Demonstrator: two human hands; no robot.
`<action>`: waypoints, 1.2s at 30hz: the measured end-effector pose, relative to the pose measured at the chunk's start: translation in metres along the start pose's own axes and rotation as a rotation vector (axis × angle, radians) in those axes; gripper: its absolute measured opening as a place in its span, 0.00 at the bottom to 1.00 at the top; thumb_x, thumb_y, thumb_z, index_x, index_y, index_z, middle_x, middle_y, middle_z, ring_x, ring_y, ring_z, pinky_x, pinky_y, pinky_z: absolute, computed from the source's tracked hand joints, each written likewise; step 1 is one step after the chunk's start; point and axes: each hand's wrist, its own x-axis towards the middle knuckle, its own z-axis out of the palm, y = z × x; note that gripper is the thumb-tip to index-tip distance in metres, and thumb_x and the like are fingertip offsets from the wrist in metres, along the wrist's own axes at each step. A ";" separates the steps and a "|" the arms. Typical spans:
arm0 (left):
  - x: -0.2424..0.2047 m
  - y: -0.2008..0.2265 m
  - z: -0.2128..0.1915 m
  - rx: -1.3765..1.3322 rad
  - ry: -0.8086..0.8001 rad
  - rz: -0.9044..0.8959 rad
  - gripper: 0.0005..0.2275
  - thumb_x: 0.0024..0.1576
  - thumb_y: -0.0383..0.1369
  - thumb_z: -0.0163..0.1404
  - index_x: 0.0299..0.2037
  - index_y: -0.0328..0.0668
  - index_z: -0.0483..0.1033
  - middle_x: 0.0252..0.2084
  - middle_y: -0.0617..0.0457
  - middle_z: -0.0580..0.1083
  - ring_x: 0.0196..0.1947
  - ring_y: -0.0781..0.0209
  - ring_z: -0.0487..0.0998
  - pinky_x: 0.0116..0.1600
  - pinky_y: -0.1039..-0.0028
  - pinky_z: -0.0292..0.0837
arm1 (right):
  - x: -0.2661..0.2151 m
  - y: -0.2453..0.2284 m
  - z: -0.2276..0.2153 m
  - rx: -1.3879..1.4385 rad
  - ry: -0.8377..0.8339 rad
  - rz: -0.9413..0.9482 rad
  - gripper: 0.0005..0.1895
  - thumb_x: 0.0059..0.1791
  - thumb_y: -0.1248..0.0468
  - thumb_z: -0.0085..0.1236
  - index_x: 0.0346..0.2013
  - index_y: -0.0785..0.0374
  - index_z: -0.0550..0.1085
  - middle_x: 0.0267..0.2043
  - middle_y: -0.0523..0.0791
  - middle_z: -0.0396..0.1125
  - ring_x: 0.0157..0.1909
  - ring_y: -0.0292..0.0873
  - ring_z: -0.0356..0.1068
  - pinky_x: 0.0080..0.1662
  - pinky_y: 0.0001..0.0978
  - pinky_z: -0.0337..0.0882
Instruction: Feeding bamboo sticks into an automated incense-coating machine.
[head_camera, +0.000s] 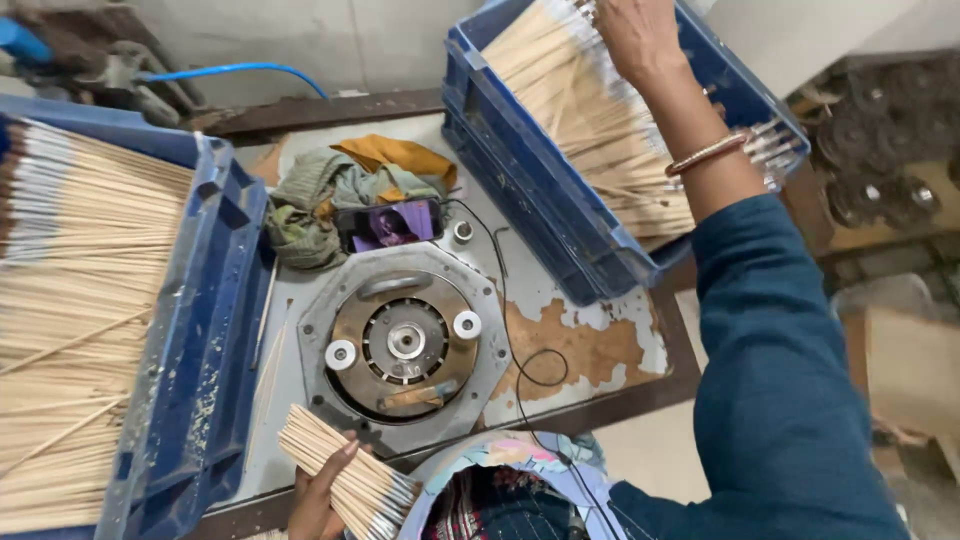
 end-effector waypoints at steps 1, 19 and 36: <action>-0.001 -0.001 -0.001 0.028 -0.009 -0.025 0.19 0.51 0.22 0.57 0.53 0.33 0.69 0.44 0.42 0.77 0.43 0.48 0.82 0.42 0.56 0.81 | -0.016 0.015 0.012 -0.005 -0.023 0.031 0.13 0.57 0.68 0.50 0.56 0.56 0.73 0.47 0.54 0.71 0.50 0.54 0.71 0.50 0.51 0.69; 0.003 0.008 0.021 0.065 -0.109 0.011 0.16 0.52 0.23 0.56 0.50 0.33 0.71 0.42 0.44 0.76 0.40 0.48 0.82 0.40 0.58 0.81 | -0.145 0.032 0.050 -0.186 -0.061 -0.530 0.28 0.60 0.66 0.41 0.77 0.60 0.57 0.79 0.49 0.53 0.81 0.47 0.49 0.78 0.41 0.49; -0.023 0.016 0.033 -0.075 -0.196 0.125 0.13 0.49 0.21 0.61 0.43 0.31 0.75 0.37 0.45 0.78 0.36 0.51 0.84 0.38 0.62 0.82 | -0.136 0.007 0.066 0.093 -0.179 -0.463 0.38 0.59 0.48 0.33 0.81 0.59 0.46 0.84 0.54 0.38 0.84 0.60 0.29 0.77 0.66 0.29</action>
